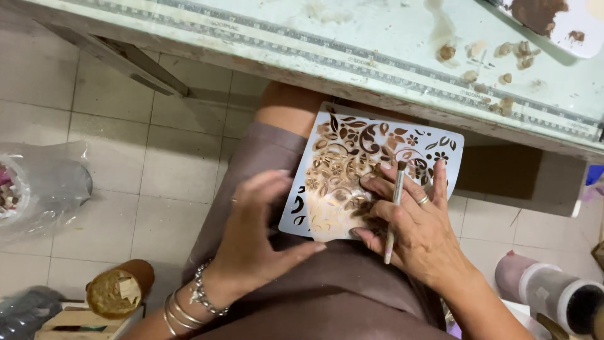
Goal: Tracing patterns through a floral stencil onto a surface using a stylus tool
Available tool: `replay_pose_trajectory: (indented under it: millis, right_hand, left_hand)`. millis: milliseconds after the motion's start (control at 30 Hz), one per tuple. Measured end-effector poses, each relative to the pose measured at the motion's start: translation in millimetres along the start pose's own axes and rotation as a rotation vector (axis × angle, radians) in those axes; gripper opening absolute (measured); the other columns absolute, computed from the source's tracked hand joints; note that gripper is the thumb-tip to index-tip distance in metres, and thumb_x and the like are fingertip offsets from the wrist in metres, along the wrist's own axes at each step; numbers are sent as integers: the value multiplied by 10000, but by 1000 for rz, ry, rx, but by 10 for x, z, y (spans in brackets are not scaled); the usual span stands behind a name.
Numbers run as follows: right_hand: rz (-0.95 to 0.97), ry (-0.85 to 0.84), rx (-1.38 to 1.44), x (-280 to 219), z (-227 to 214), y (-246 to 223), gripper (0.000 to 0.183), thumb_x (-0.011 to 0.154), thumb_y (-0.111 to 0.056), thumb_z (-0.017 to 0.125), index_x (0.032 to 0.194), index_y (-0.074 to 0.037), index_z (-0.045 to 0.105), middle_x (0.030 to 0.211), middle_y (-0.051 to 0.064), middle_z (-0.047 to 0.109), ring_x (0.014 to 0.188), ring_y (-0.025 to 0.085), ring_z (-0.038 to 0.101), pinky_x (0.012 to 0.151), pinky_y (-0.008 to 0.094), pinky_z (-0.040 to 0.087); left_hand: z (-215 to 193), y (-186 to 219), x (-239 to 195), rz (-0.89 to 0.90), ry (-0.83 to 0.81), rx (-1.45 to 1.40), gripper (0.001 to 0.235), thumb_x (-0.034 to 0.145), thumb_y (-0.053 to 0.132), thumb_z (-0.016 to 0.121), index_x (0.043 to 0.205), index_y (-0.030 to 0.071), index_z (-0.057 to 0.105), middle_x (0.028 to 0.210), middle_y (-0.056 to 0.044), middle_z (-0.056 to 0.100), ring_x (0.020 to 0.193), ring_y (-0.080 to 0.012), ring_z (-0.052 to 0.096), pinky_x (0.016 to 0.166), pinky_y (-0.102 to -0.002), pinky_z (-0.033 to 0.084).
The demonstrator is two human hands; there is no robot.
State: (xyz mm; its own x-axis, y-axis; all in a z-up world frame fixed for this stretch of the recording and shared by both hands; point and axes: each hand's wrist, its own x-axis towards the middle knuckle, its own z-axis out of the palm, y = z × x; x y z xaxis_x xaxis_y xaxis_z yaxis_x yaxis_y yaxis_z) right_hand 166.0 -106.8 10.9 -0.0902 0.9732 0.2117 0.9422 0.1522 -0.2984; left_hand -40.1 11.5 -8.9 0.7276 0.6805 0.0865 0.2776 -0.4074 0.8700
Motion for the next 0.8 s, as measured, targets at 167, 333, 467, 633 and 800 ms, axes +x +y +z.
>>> replay_pose_trajectory:
  millis: [167,333,467,633,800]
  right_hand:
    - [3,-2,5,-32,14,28,322,815,-355,617,964,-110,471,1176,93,585,1224,307,462,1077,612,16]
    - [9,16,18,-29,27,26,330,797,-350,641,940,-106,471,1143,99,602,1210,305,472,1083,600,14]
    - [27,-3,27,-40,62,47,321,787,-369,637,913,-122,475,1141,64,599,1198,289,478,1065,628,-1]
    - [38,0,21,-6,36,19,339,763,-355,668,920,-113,490,1109,70,609,1220,291,456,1062,653,-7]
    - [62,-10,62,-75,72,79,332,759,-392,641,971,-164,527,1154,25,604,1237,298,438,1042,656,-45]
  left_hand:
    - [70,98,237,253,-82,153,719,693,430,735,1243,81,429,1277,-60,489,1200,-227,458,1060,-477,252]
    - [198,-36,255,236,-90,244,803,567,428,802,1237,129,477,1288,-12,491,1218,-209,431,1053,-506,198]
    - [255,-141,212,147,-65,168,888,488,379,866,1254,186,459,1330,-42,453,1291,-329,350,1057,-543,238]
    - [221,-65,225,132,-90,59,883,520,279,876,1266,143,424,1345,-88,422,1136,-292,537,881,-451,481]
    - [196,-16,233,47,-119,-34,854,504,225,870,1236,154,436,1372,-70,389,1132,-286,548,823,-402,499]
